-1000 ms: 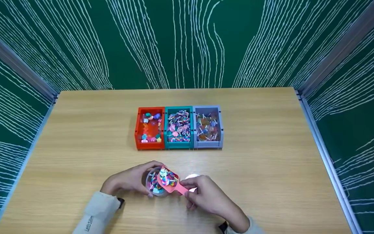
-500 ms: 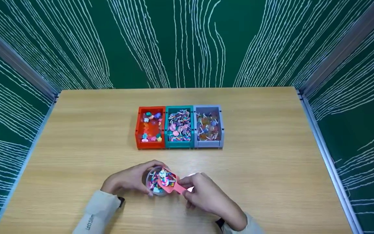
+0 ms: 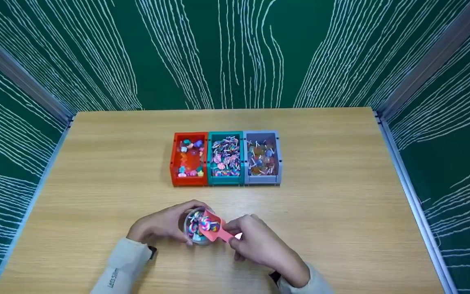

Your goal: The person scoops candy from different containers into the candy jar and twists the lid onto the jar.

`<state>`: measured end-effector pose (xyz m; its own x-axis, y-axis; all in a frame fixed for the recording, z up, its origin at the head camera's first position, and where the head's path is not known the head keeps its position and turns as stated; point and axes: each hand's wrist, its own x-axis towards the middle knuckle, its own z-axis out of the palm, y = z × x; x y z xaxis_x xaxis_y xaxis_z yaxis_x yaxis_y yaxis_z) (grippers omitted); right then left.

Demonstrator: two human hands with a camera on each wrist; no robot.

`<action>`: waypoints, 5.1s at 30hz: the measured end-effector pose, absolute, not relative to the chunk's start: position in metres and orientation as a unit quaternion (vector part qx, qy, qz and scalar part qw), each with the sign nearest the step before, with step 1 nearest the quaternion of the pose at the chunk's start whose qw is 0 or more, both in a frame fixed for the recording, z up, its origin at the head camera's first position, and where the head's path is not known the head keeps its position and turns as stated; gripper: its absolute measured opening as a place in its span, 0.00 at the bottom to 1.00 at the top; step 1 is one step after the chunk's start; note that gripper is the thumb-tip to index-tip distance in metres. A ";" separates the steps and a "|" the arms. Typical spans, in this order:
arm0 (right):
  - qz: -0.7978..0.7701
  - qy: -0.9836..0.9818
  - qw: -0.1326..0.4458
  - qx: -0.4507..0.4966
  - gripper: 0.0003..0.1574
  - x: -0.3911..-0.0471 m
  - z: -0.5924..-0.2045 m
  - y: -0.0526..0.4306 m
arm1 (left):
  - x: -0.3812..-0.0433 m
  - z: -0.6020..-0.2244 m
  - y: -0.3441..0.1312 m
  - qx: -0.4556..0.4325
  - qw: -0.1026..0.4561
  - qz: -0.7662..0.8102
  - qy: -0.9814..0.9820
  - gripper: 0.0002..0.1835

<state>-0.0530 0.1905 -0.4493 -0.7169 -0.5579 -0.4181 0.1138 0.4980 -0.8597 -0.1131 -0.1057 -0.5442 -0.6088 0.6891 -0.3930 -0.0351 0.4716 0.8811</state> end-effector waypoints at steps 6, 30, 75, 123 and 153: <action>-0.479 0.793 0.351 -0.136 0.21 -0.053 -0.447 0.188 | -0.113 -0.544 -0.107 0.219 0.388 0.466 0.764 0.44; -0.421 0.871 0.192 -0.168 0.18 -0.040 -0.434 0.179 | -0.113 -0.545 -0.107 0.232 0.374 0.453 0.775 0.45; -0.715 0.650 0.202 0.159 0.29 -0.092 -0.505 0.197 | -0.148 -0.550 -0.115 -0.058 -0.042 0.611 0.789 0.21; -0.767 0.505 0.352 0.181 0.23 -0.151 -0.490 0.183 | -0.189 -0.554 -0.110 -0.152 -0.033 0.615 0.773 0.11; -0.793 0.294 0.442 0.298 0.27 -0.193 -0.468 0.191 | -0.189 -0.557 -0.110 -0.124 -0.051 0.612 0.780 0.11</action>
<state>-0.1926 0.1905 -0.4683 -0.4313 -0.5261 -0.7329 0.8767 -0.4363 -0.2027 -0.1890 -0.1098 -0.5572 -0.9640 -0.2559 -0.0725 -0.1314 0.2211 0.9664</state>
